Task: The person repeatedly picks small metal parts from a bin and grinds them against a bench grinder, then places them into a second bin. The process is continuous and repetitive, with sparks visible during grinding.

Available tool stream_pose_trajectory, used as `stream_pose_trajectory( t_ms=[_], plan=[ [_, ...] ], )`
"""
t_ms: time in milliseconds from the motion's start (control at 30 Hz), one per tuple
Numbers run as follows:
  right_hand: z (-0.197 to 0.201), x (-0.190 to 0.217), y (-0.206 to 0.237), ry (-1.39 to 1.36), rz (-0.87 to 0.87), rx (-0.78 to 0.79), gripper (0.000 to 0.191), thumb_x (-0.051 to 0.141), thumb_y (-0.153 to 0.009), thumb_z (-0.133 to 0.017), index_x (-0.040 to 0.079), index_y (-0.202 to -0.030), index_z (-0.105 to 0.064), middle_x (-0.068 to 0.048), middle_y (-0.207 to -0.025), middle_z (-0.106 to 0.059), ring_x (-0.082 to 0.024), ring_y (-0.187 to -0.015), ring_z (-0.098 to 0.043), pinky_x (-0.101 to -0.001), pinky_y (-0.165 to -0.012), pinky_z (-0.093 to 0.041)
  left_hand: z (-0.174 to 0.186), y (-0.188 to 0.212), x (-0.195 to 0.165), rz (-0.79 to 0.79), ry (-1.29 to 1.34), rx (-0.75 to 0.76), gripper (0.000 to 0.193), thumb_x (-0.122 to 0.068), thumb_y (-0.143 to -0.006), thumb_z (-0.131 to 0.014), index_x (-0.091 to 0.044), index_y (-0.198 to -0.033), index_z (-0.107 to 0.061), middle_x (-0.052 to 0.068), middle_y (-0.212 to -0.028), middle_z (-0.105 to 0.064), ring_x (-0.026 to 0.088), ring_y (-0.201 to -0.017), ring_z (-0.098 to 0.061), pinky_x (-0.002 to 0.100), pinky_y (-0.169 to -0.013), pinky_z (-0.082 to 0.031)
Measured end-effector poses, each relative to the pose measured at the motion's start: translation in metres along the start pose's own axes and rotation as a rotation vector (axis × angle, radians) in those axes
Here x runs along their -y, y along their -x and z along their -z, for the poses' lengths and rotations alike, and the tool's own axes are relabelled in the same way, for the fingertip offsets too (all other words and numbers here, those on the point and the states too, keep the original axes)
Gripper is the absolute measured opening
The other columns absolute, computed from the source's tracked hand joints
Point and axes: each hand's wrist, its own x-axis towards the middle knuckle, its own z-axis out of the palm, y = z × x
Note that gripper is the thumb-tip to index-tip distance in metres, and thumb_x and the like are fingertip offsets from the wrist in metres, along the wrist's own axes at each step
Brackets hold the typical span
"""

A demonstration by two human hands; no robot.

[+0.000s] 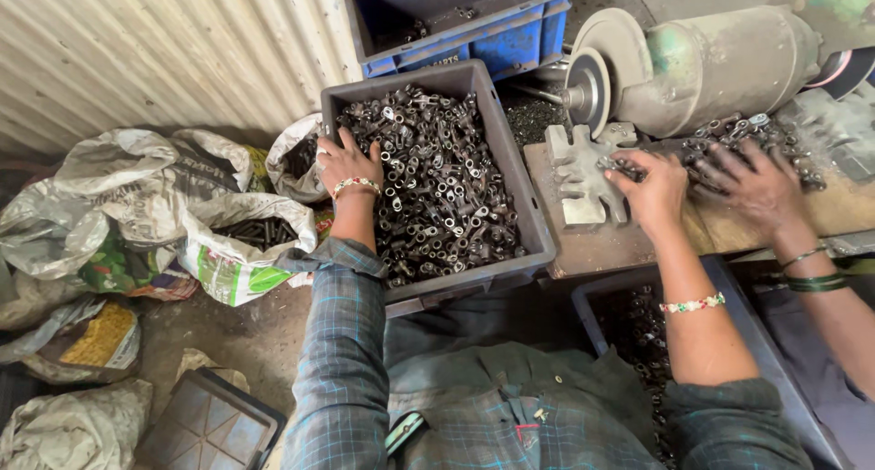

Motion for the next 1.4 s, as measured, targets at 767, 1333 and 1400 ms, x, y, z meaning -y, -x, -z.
stream_pose_trajectory(
  t_ms=[767,1333,1400],
  plan=[
    [-0.025,-0.012,-0.052,-0.106,-0.144,0.066,0.027,0.021,-0.074,-0.095,0.006,-0.088,-0.077,-0.010,-0.083,-0.074,-0.025,-0.081,-0.067,-0.0375,-0.076,-0.053,0.003,0.005,0.001,0.025,-0.002,0.032,0.072,-0.060,-0.099,-0.054,-0.012,-0.152,-0.042,0.025,-0.145,-0.038,0.041,-0.117,-0.056,0.046,-0.083,-0.058],
    [-0.010,0.003,-0.044,0.023,-0.035,0.019,0.029,0.028,-0.079,-0.095,0.008,-0.092,-0.080,-0.009,-0.087,-0.073,-0.028,-0.083,-0.065,-0.0388,-0.080,-0.052,-0.003,-0.002,0.001,0.001,-0.047,-0.015,0.075,-0.062,-0.096,-0.053,-0.012,-0.151,-0.041,0.028,-0.145,-0.036,0.041,-0.114,-0.056,0.046,-0.082,-0.058],
    [0.000,0.008,-0.029,0.149,0.233,-0.118,0.023,0.023,-0.083,-0.091,0.014,-0.103,-0.082,-0.004,-0.092,-0.070,-0.025,-0.092,-0.062,-0.0378,-0.084,-0.051,-0.003,-0.003,0.001,-0.004,-0.068,-0.025,0.075,-0.062,-0.096,-0.053,-0.012,-0.150,-0.041,0.029,-0.145,-0.036,0.042,-0.114,-0.056,0.047,-0.081,-0.058]
  ],
)
